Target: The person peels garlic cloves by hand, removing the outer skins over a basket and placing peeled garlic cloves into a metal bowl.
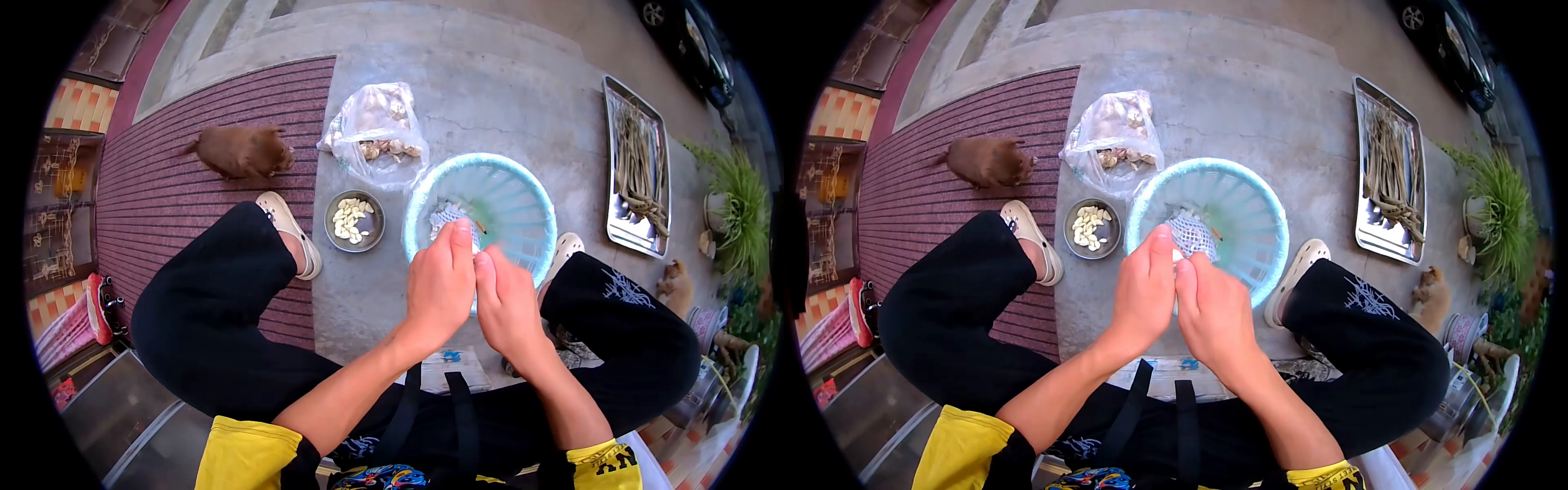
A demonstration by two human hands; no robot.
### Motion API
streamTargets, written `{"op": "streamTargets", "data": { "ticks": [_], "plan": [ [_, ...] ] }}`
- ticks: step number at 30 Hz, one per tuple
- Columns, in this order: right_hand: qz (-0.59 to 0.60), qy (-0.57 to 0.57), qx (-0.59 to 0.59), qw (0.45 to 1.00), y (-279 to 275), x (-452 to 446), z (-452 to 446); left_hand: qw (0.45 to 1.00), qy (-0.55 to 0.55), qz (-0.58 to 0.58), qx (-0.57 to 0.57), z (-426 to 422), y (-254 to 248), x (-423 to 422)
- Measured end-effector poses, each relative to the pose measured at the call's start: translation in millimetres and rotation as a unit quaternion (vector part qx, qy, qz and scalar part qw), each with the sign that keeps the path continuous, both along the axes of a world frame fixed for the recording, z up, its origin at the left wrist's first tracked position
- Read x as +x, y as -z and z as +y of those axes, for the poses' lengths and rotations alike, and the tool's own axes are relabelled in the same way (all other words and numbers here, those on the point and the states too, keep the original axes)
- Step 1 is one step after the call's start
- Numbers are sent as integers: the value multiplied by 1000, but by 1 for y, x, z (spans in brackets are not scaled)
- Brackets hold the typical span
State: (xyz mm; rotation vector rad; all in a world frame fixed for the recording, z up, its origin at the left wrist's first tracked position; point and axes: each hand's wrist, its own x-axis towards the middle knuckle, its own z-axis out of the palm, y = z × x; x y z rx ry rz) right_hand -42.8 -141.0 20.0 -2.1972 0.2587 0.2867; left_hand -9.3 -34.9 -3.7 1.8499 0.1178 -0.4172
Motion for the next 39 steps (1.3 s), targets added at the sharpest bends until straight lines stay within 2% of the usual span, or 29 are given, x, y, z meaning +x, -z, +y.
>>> {"op": "streamTargets", "data": {
  "ticks": [1, 3, 6, 7, 9, 19, 21, 23, 25, 26, 27, 28, 29, 30, 31, 33, 34, 35, 37, 39],
  "plan": [
    [1, 1, 1, 1000, 1, 1, 0, 1000, -3, 12, -13, 1, 1, 0],
    [74, 59, 165, 982, 5, 2, -2, 1000, -1, -11, -28, 0, -1, -1],
    [70, 58, 219, 972, 15, 0, -2, 997, -9, -43, -57, -2, -2, -5],
    [72, 59, 217, 972, 15, 0, -3, 996, -19, -53, -70, -3, -1, -6],
    [23, 36, 103, 994, 14, -2, -1, 997, 0, -43, -61, 0, -3, -6],
    [7, 117, 124, 985, 29, -13, 7, 996, 22, -33, -84, 4, 3, -16],
    [97, 217, 253, 938, 33, -10, 3, 994, 8, -45, -99, 1, 7, -23],
    [108, 224, 284, 926, 28, -8, 10, 991, -8, -61, -116, 0, 12, -24],
    [115, 227, 314, 914, 26, -2, 10, 974, -85, 94, -186, -1, 16, -21],
    [105, 192, 234, 947, 26, 1, 6, 975, -84, 92, -186, -1, 17, -18],
    [95, 156, 152, 971, 26, 3, 3, 962, -90, 139, -219, -1, 18, -15],
    [93, 155, 153, 972, 26, 4, -2, 945, -98, 186, -252, -1, 19, -12],
    [43, 88, -17, 995, 27, 4, -8, 945, -98, 184, -252, -1, 19, -9],
    [-9, 19, -187, 982, 27, 4, -12, 939, -121, 205, -249, -1, 20, -5],
    [-9, 19, -188, 982, 28, 5, -16, 932, -143, 225, -246, -1, 20, -4],
    [-75, 48, -157, 984, 30, 9, -22, 926, -133, 236, -262, 1, 21, -2],
    [-1, 49, -52, 997, 19, 14, -21, 921, -126, 245, -277, 2, 21, -1],
    [-2, 50, -51, 997, 21, 13, -16, 921, -126, 244, -276, 2, 18, -2],
    [34, 77, 221, 972, 24, 7, -5, 968, -37, 136, -209, 0, 10, -6],
    [45, 87, 189, 977, 23, 2, 1, 973, -39, 112, -200, -1, 16, -12]
  ]
}}
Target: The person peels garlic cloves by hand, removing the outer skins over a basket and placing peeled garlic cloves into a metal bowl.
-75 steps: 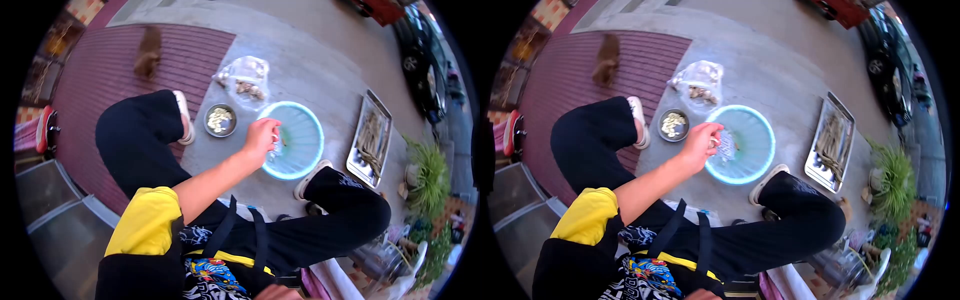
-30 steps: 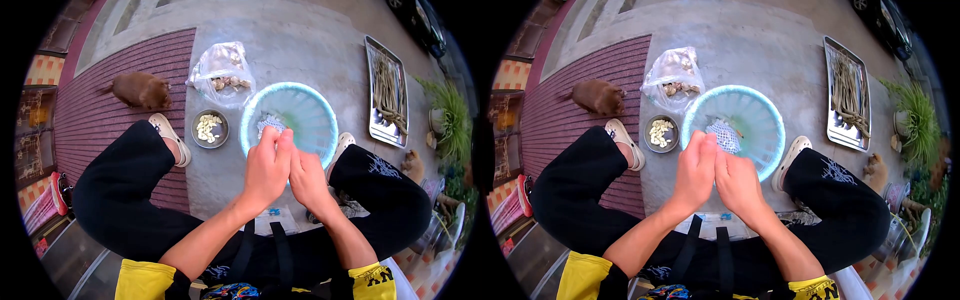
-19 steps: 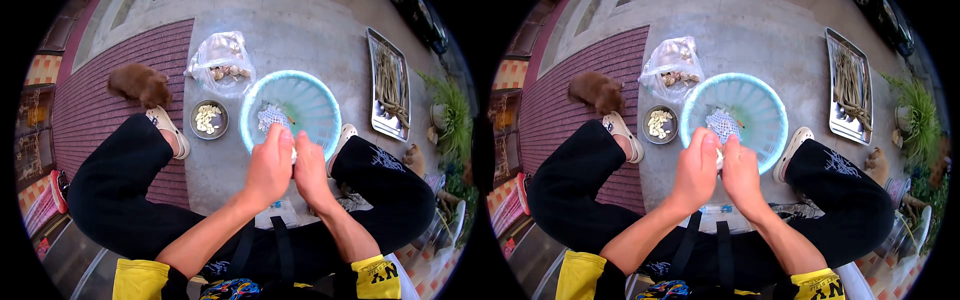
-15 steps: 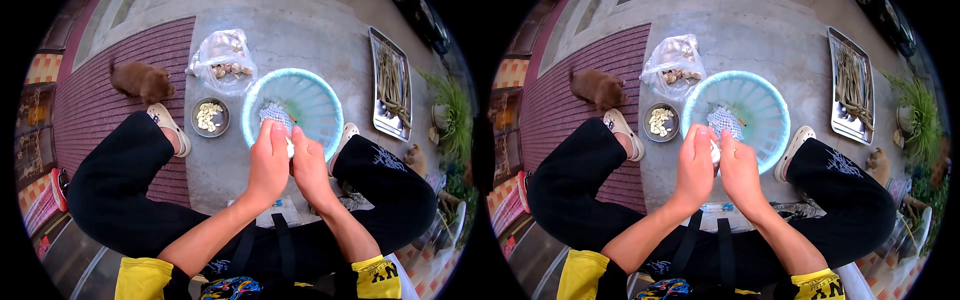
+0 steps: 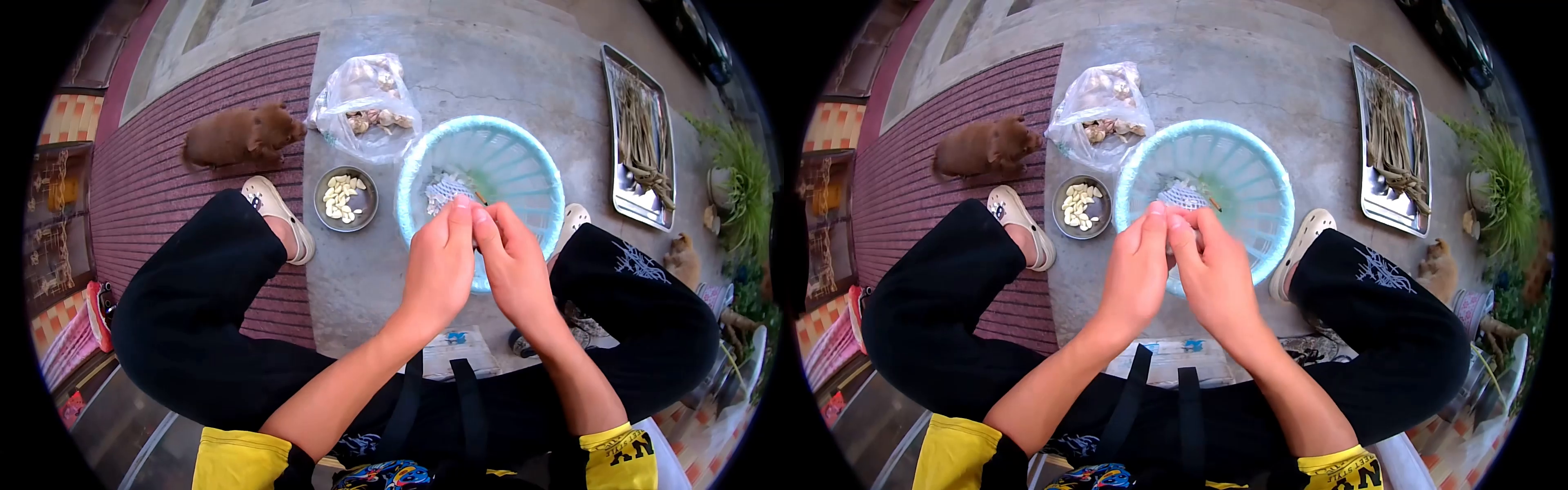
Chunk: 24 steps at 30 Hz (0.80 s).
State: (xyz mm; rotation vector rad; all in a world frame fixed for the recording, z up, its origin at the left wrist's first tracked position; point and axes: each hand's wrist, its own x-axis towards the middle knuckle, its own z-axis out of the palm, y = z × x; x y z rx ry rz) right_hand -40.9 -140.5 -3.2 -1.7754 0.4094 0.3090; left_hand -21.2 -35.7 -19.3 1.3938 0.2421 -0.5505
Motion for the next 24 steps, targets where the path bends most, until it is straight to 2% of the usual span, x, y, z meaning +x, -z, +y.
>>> {"op": "streamTargets", "data": {
  "ticks": [2, 9, 12, 14, 15, 17, 22, 24],
  "plan": [
    [-47, 36, -93, 994, 5, -5, 5, 995, 28, -69, 73, -2, 5, -4],
    [-42, 47, -165, 984, 12, -7, 1, 998, 19, -31, 52, -1, 7, -9],
    [-14, 47, -109, 993, 6, -3, -1, 1000, 11, 13, 11, 1, -2, -1],
    [-38, 71, 10, 997, 5, -3, 2, 990, -23, 127, -58, 3, -4, 5],
    [-36, 72, 10, 997, 5, -3, -1, 990, -22, 129, -58, 4, -4, 7],
    [-10, 34, -63, 997, 5, 0, -8, 974, -66, 199, -86, 8, -2, 11],
    [-86, 69, 14, 994, 19, 21, -19, 982, -13, 178, -63, 6, 2, 12],
    [-63, 124, 162, 977, 19, 24, -14, 984, 10, 170, -55, 7, 1, 13]
  ]
}}
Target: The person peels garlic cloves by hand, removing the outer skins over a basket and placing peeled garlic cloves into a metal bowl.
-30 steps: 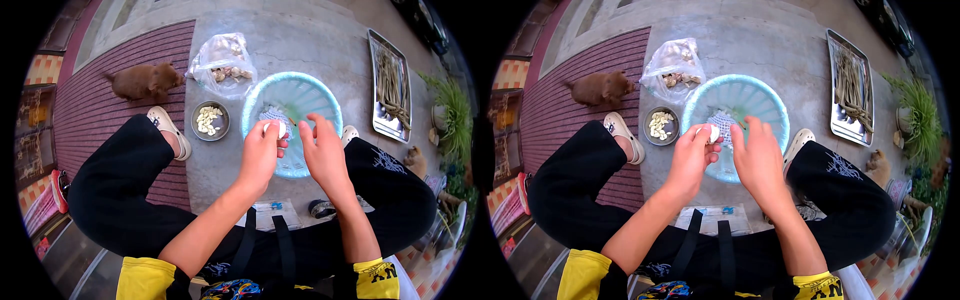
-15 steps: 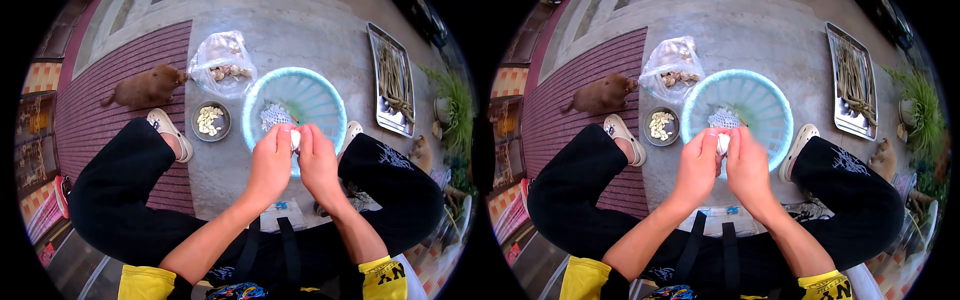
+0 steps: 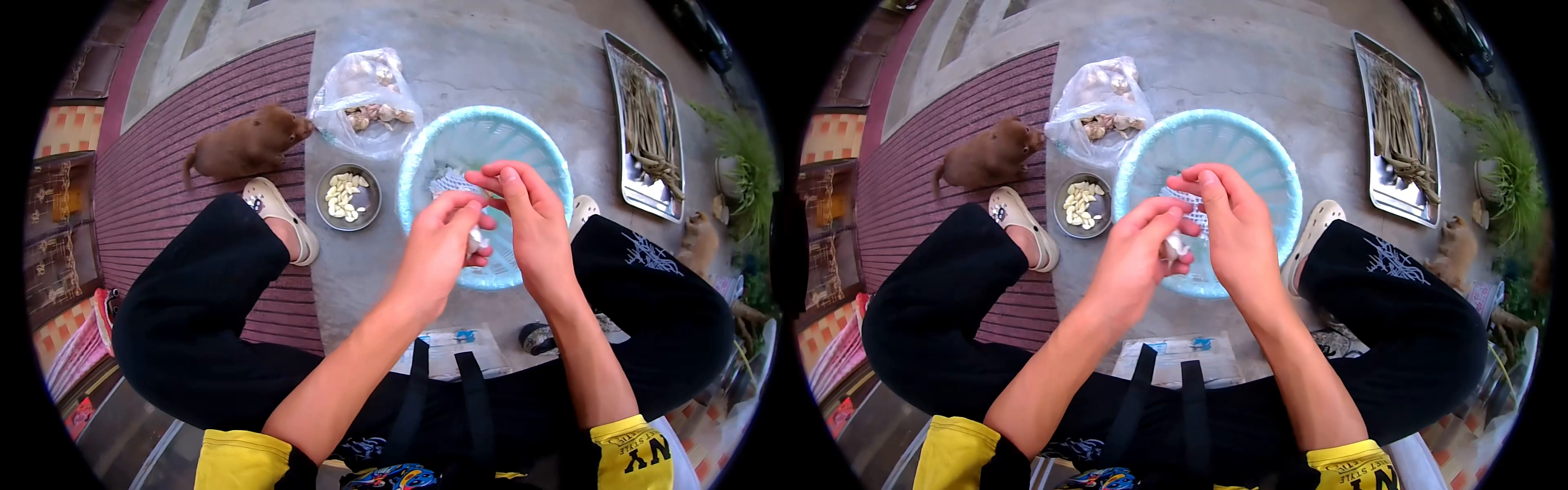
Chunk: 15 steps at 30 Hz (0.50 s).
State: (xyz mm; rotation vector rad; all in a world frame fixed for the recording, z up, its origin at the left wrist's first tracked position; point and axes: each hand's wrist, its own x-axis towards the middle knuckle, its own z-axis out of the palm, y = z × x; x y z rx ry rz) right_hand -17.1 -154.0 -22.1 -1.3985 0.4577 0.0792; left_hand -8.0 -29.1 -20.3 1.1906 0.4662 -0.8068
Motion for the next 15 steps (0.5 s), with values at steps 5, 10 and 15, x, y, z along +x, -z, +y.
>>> {"op": "streamTargets", "data": {
  "ticks": [5, 10, 15],
  "plan": [
    [53, -35, -62, 996, -17, -5, 16, 985, -21, 42, -163, 2, -5, 3],
    [28, -6, -60, 998, -18, -11, 17, 982, -13, 60, -180, 6, -2, 2],
    [-51, 4, -159, 986, -5, -13, 4, 989, -23, 59, -133, 6, -8, 3]
  ]
}}
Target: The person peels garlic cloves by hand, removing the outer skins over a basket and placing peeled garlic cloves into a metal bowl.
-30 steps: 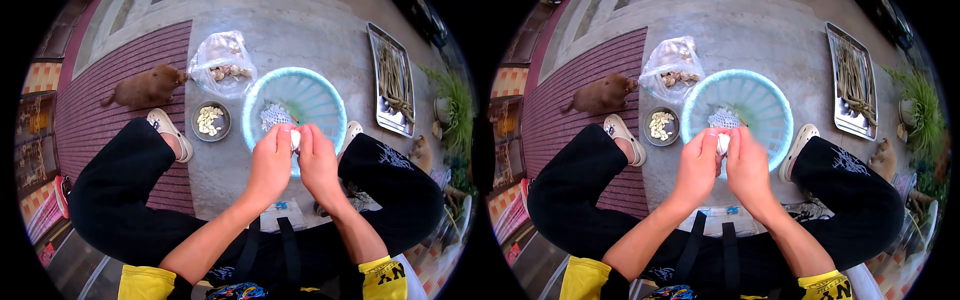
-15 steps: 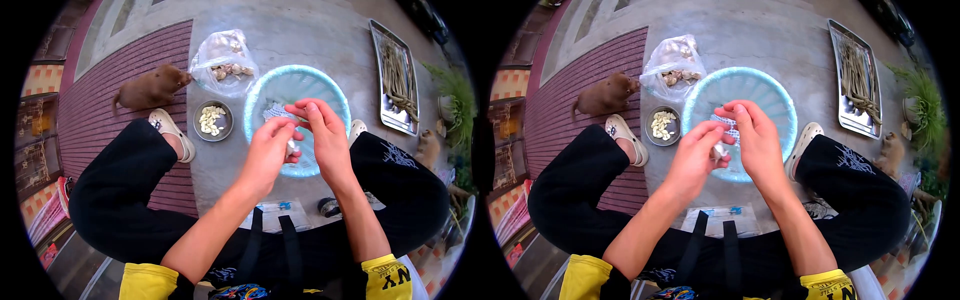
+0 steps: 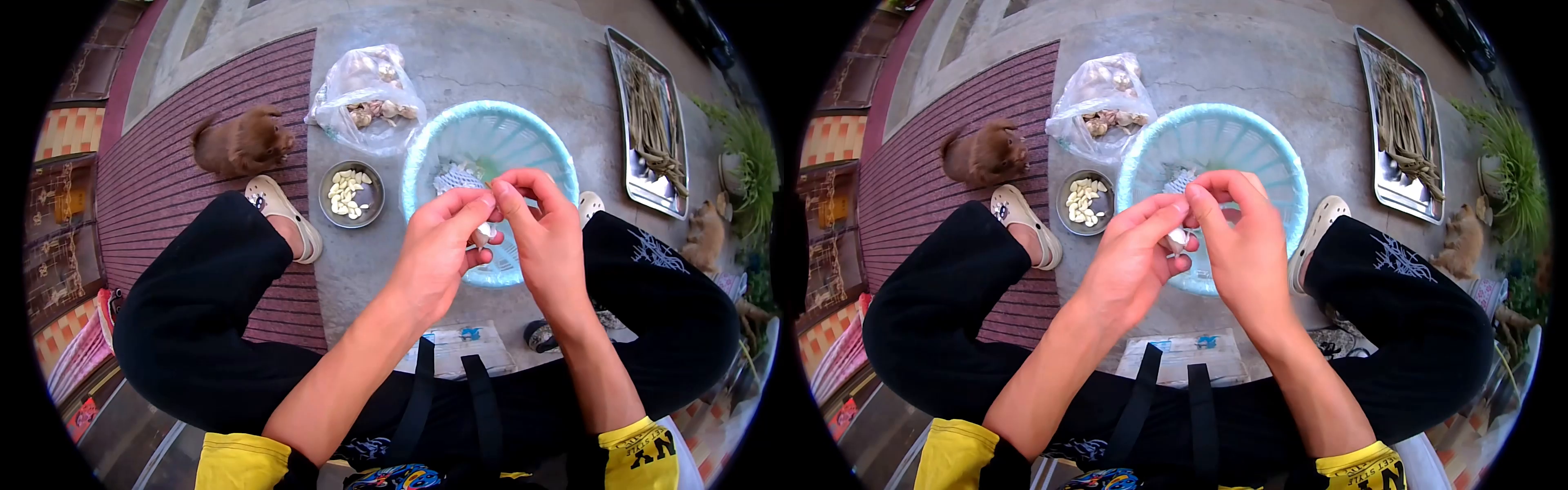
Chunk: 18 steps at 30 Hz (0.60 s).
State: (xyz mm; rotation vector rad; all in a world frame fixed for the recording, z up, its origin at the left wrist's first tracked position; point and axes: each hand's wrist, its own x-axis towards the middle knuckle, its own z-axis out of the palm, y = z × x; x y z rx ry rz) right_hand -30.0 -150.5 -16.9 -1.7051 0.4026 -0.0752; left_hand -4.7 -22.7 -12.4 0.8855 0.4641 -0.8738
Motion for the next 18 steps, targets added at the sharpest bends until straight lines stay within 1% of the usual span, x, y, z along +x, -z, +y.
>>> {"op": "streamTargets", "data": {
  "ticks": [1, 2, 3, 5, 6, 8, 11, 15, 18],
  "plan": [
    [40, -18, 10, 999, -10, 2, -3, 1000, 0, 1, -1, 0, 0, 0],
    [80, -36, 19, 996, -17, 4, -5, 1000, -10, -5, 24, -1, 1, 0],
    [81, -35, 19, 996, -18, 3, -6, 998, -21, -11, 50, -2, 1, 0],
    [106, -59, -8, 993, -20, 2, -6, 998, -20, -27, 54, -1, 2, 1],
    [107, -59, -8, 993, -21, 0, -7, 997, -20, -43, 60, -1, 2, 2],
    [96, -88, -62, 990, -21, -3, -8, 996, -13, -53, 70, -1, 3, 3],
    [99, -86, -80, 988, -22, -4, -8, 994, -5, -73, 83, -3, 3, 3],
    [86, -66, -92, 990, -15, -5, -10, 993, 9, -95, 76, -2, 8, 2],
    [108, -68, -87, 988, -13, -6, -11, 990, 19, -103, 89, -3, 11, -3]
  ]
}}
